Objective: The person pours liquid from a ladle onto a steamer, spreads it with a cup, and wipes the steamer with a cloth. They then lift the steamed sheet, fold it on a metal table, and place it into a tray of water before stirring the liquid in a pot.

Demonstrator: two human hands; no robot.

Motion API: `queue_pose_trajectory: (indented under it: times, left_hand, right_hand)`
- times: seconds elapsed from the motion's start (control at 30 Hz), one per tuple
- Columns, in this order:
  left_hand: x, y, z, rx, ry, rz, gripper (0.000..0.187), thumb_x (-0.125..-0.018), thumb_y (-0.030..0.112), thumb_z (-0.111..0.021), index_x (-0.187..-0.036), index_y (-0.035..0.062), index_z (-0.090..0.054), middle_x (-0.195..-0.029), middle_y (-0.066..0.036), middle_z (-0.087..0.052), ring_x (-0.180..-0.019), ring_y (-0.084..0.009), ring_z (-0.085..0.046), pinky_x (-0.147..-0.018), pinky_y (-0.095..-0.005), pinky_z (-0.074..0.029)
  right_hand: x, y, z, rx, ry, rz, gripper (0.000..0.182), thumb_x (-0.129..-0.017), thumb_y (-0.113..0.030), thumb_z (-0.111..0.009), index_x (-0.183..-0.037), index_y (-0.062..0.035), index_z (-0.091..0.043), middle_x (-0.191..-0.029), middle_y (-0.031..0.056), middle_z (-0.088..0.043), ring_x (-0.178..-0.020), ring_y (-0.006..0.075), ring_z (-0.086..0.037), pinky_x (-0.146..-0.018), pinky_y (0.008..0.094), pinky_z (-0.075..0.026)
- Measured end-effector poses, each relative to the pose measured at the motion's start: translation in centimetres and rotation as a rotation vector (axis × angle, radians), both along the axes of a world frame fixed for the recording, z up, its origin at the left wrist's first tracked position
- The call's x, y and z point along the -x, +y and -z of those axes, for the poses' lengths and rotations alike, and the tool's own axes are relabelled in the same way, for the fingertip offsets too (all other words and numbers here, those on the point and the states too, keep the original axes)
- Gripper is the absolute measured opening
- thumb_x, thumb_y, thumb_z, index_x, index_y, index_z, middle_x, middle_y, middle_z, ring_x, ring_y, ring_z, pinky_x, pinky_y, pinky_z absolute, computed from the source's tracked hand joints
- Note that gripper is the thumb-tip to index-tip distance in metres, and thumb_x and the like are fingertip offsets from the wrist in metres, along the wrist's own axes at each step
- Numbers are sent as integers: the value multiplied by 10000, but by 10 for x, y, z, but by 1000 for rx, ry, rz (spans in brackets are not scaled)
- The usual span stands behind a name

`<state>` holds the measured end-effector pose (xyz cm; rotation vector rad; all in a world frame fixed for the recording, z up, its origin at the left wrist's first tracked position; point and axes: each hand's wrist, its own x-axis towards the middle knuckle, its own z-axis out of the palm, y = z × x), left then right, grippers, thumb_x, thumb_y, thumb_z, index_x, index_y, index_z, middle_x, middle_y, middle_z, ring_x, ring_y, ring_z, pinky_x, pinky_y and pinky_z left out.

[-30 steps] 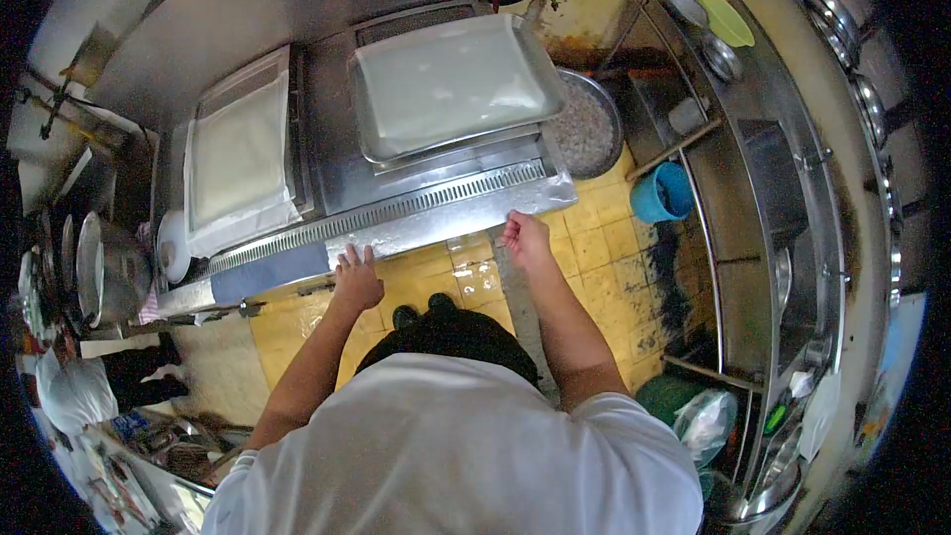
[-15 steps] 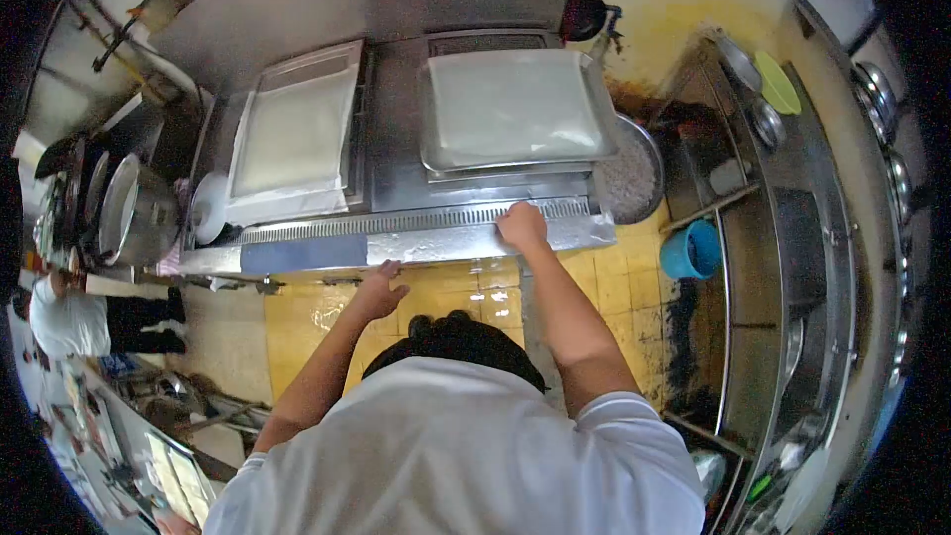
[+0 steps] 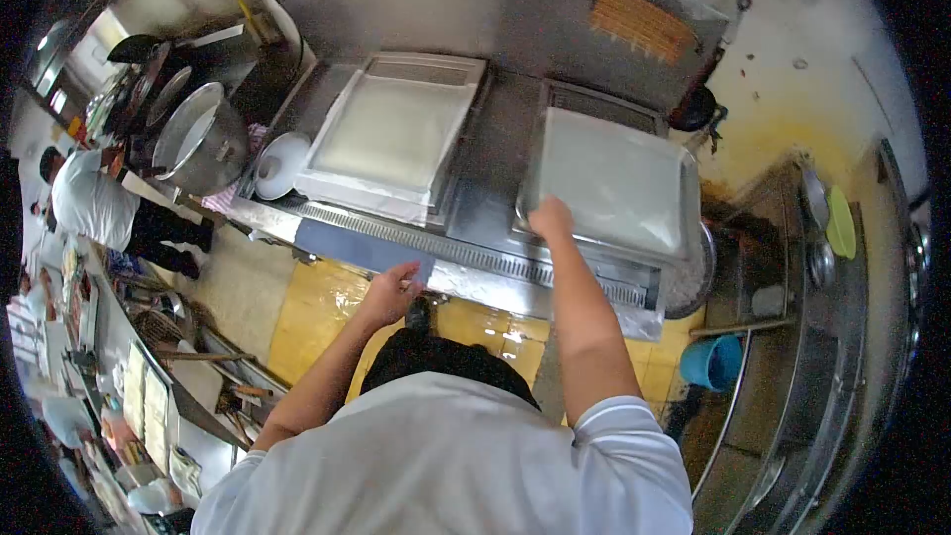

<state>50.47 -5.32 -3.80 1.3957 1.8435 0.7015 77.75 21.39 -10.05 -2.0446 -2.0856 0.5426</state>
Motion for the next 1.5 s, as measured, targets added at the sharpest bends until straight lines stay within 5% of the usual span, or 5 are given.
queue_pose_trajectory:
  times: [0.27, 0.37, 0.77, 1.13, 1.5]
  left_hand:
    - [118, 72, -1, -165, -210, -146, 404, -984, 159, -671, -1337, -29, -609, -1191, -152, -733, -1069, -200, -698, -938, -331, -539]
    - [175, 137, 4, -240, -200, -162, 359, -971, 165, -685, -1283, -11, -658, -1159, -160, -745, -1018, -211, -718, -867, -327, -554]
    - [407, 414, 23, -257, 409, -285, 281, -938, 335, -642, -1047, 114, -778, -980, -176, -743, -941, -379, -708, -851, -467, -560]
    - [439, 538, 71, -141, 517, -175, 226, -907, 270, -648, -1008, 112, -775, -1128, -166, -707, -1091, -357, -650, -935, -456, -528]
    - [434, 498, 50, -706, 291, -318, 100, -815, -10, -670, -899, 43, -659, -1125, -176, -656, -1111, -395, -587, -953, -464, -472]
  right_hand:
    - [30, 46, -1, 236, -174, -162, 417, -839, -292, -677, -1135, 1, -696, -1179, 254, -694, -1129, 403, -666, -970, 468, -535]
    - [98, 40, -95, 210, -91, -110, 419, -849, -299, -708, -1144, -1, -705, -1152, 260, -700, -1112, 403, -671, -970, 455, -536]
    - [231, 256, -9, -23, 209, 96, 521, -899, -256, -718, -1319, 31, -608, -1120, 209, -727, -1109, 323, -678, -962, 403, -523]
    - [255, 319, 23, -174, -12, 26, 235, -882, -166, -631, -1068, -61, -728, -1032, 234, -721, -994, 424, -684, -878, 512, -539]
    - [257, 264, -31, -500, 131, 58, 65, -855, -50, -594, -907, -49, -632, -930, 184, -672, -920, 400, -639, -792, 483, -492]
